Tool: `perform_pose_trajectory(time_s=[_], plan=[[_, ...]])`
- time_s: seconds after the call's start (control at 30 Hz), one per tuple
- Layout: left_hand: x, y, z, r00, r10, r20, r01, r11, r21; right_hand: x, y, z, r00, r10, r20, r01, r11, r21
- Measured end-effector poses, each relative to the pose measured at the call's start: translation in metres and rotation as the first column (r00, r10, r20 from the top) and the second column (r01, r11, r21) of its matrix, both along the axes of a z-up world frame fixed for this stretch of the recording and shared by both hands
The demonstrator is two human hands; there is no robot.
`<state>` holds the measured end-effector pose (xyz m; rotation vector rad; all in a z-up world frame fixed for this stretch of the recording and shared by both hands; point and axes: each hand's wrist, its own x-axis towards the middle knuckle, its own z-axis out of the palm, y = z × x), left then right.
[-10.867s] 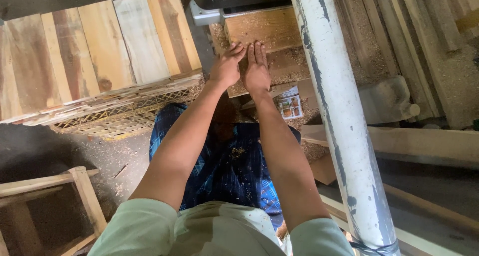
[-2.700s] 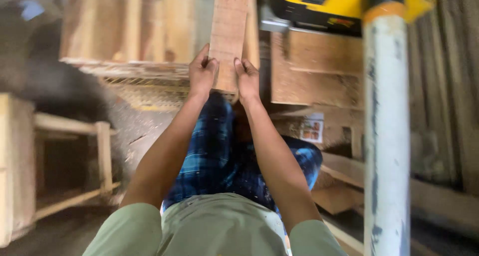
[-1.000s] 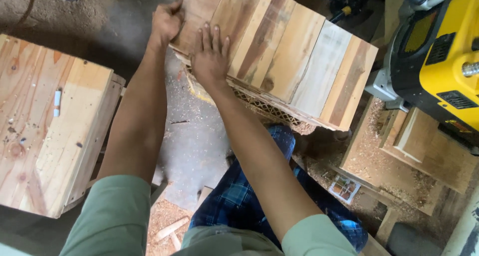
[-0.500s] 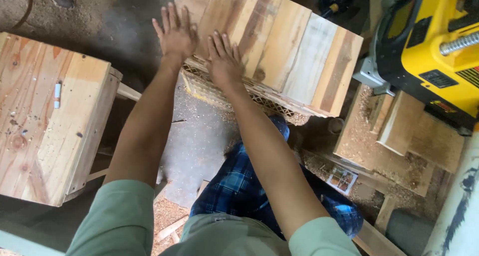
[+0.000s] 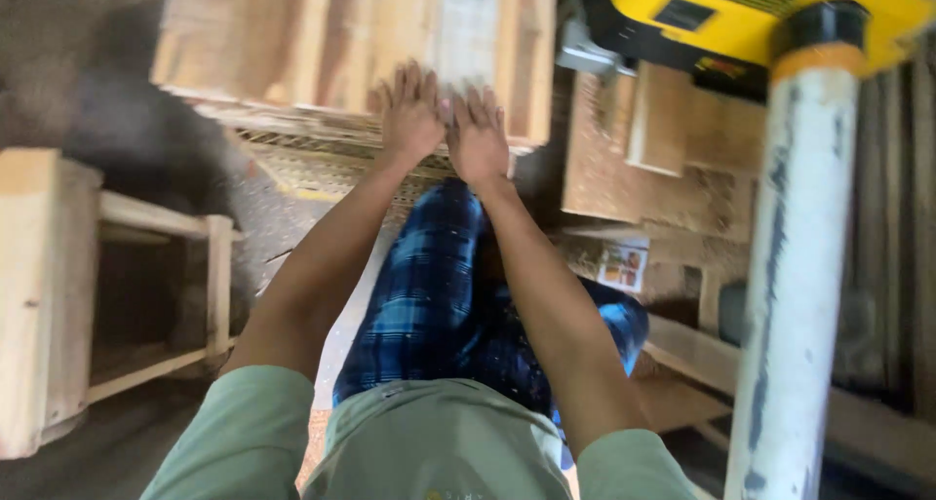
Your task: Feeding wooden boards into a thickness planer to smooth their surfaces and achieve a uniform thickness.
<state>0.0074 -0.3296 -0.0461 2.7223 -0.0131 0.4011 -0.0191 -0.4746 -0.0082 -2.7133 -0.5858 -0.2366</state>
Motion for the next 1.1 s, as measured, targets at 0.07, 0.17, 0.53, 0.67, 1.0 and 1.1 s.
perform_pose_trajectory(time_s=[0.07,0.17,0.53,0.67,1.0,1.1], plan=[[0.004,-0.048,0.005,0.99,-0.115,0.087,0.119,0.991,-0.054,-0.007,-0.043,0.012,0.979,-0.068,0.194,0.061,0.997,0.045],[0.006,-0.116,0.042,0.948,-0.301,-0.108,0.288,0.95,-0.12,-0.007,-0.119,0.012,0.929,-0.275,0.248,0.269,0.961,0.059],[-0.006,-0.294,0.092,0.796,-0.576,-0.187,0.584,0.812,-0.014,-0.017,-0.311,-0.002,0.708,-0.706,-0.014,0.668,0.663,0.338],[-0.006,-0.319,0.067,0.803,-0.573,-0.165,0.524,0.81,-0.263,-0.019,-0.301,0.027,0.633,-0.546,-0.549,0.759,0.297,0.58],[-0.043,-0.3,0.098,0.911,-0.386,-0.145,0.216,0.747,-0.629,-0.042,-0.259,0.01,0.527,-0.404,-0.748,0.746,-0.201,0.634],[-0.046,-0.277,0.056,0.968,-0.175,-0.18,-0.007,0.696,-0.718,-0.088,-0.25,0.015,0.635,-0.191,-0.749,0.678,-0.328,0.658]])
